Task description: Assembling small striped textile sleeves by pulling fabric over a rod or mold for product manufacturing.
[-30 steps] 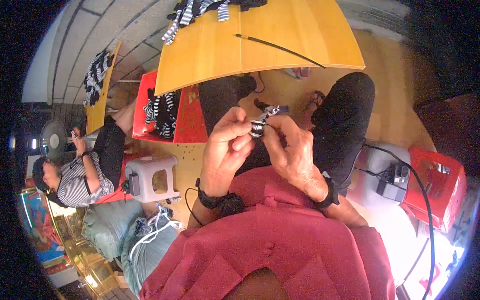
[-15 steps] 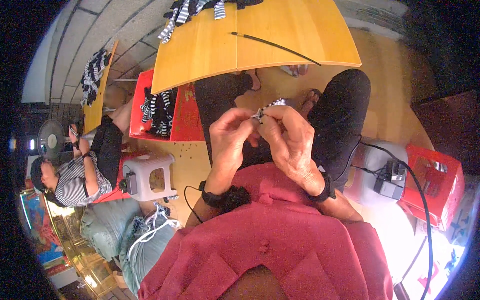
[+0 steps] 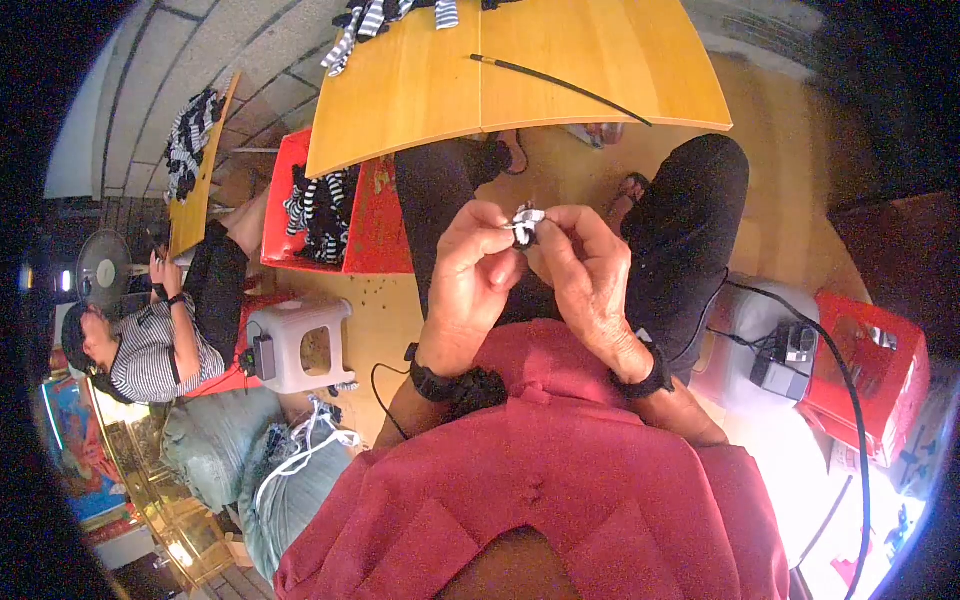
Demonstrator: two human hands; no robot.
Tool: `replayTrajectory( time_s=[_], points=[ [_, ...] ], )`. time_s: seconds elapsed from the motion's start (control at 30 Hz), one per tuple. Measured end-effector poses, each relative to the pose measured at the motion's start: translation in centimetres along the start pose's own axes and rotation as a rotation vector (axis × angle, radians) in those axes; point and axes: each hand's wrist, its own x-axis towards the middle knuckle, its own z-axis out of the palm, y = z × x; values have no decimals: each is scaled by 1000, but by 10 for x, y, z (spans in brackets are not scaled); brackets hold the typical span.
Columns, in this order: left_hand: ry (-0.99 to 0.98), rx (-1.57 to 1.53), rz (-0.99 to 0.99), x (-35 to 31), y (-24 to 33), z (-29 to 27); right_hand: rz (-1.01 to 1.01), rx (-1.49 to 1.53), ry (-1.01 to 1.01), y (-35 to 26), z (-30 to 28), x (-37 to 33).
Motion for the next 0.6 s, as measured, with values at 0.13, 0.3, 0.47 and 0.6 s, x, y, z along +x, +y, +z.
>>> replayTrajectory(
  time_s=[0.13, 0.3, 0.47, 0.6],
  points=[
    [77, 166, 18, -1, 0, 5, 94, 203, -15, -7, -4, 2],
    [139, 372, 159, -3, -4, 9, 24, 242, -15, -11, -5, 0],
    [121, 367, 155, 0, -4, 8, 263, 559, -172, -12, -12, 2],
    [144, 318, 90, -1, 1, 6, 215, 461, -184, -12, -4, -1]
  ],
)
